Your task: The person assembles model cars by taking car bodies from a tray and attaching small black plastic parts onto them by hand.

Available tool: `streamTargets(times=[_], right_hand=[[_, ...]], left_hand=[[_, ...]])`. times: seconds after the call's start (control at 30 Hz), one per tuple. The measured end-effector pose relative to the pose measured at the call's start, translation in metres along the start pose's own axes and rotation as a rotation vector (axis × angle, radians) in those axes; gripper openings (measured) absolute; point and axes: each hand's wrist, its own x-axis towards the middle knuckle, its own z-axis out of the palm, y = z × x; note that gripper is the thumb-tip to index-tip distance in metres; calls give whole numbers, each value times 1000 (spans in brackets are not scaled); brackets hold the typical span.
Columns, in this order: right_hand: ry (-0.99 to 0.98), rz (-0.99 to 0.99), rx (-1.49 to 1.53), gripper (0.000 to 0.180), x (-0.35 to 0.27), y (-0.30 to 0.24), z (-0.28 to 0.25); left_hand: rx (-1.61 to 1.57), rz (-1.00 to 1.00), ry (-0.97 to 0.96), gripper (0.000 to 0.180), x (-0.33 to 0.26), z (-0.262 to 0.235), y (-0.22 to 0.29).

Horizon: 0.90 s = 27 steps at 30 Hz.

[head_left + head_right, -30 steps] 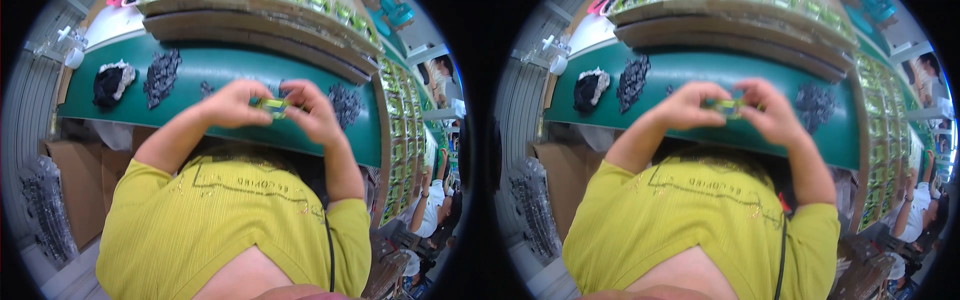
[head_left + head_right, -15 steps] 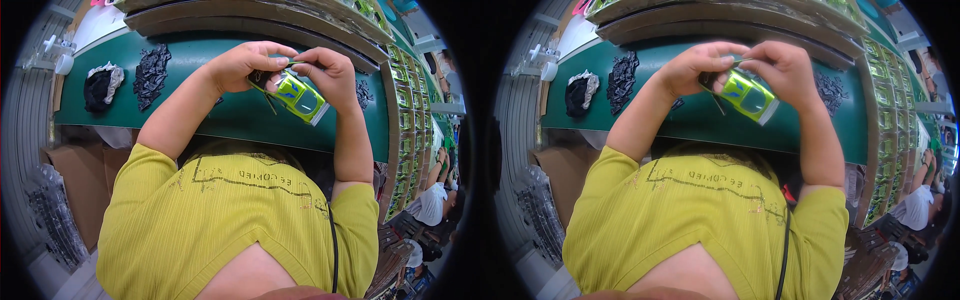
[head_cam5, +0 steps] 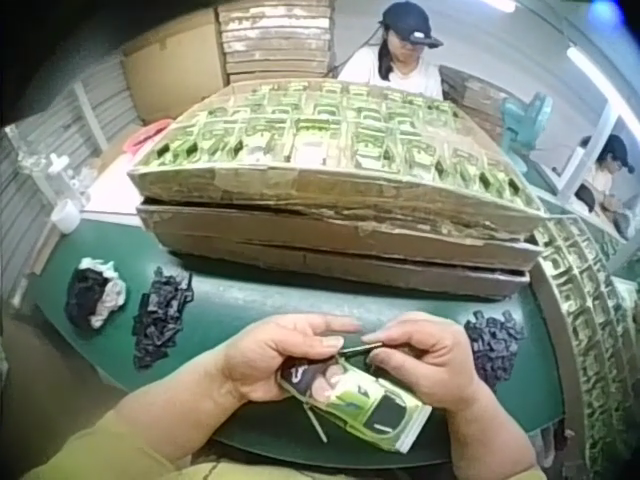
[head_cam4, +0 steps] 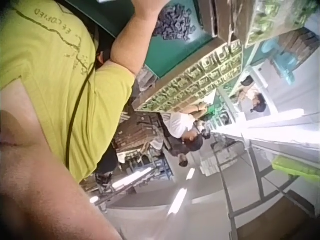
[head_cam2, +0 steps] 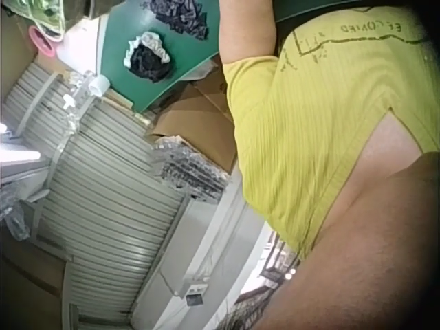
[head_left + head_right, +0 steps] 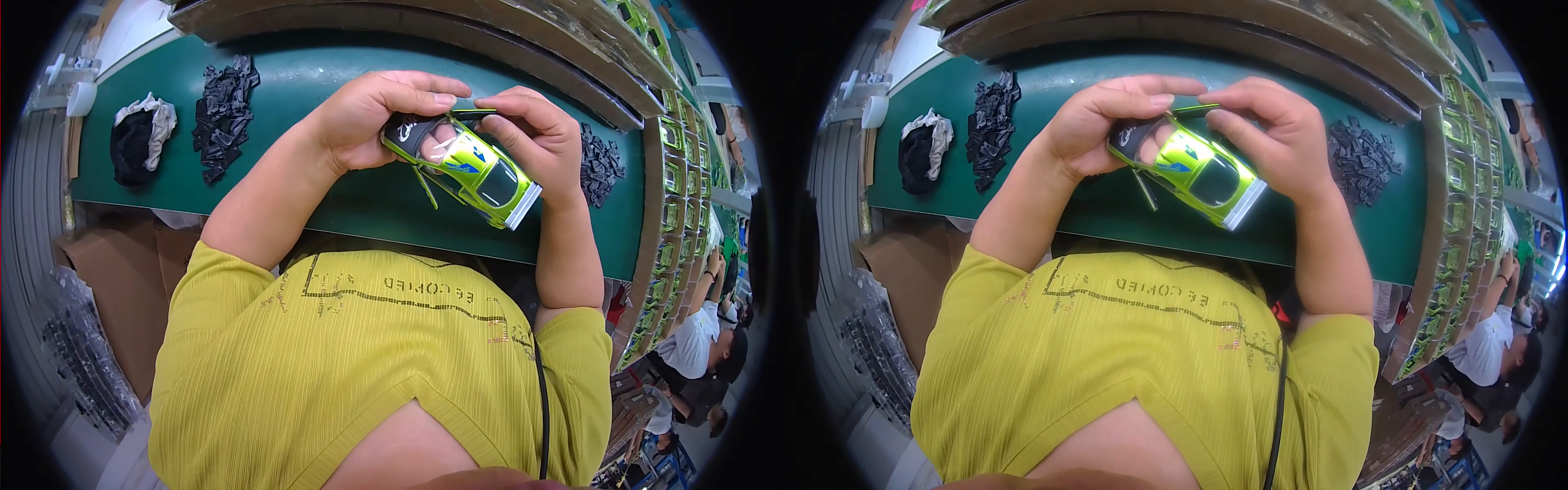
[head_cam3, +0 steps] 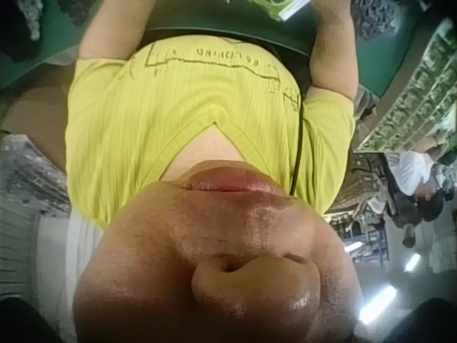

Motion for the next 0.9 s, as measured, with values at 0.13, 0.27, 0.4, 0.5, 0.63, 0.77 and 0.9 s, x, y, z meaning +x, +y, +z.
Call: streamTargets(times=[0.13, 0.27, 0.4, 0.5, 0.63, 0.77, 0.9], right_hand=[[-13, -129, -191, 12, 2, -7, -3], [-112, -75, -208, 12, 2, -11, -4], [-136, -94, -201, 12, 4, -10, -1], [-175, -131, -187, 13, 3, -9, -1], [-153, -135, -270, 13, -1, -12, -1], [-137, -47, -179, 11, 3, -9, 2], [-73, 269, 269, 15, -8, -1, -2]], left_hand=[[-2, -33, -4, 44, -3, 4, -1], [50, -69, 82, 46, -2, 13, -6], [50, -79, 135, 46, 4, 15, -14], [56, -89, 101, 47, 3, 15, -15], [122, -85, 92, 49, -5, 22, -9], [109, -44, 119, 50, -4, 21, -10], [68, -6, 102, 49, -3, 22, -9]])
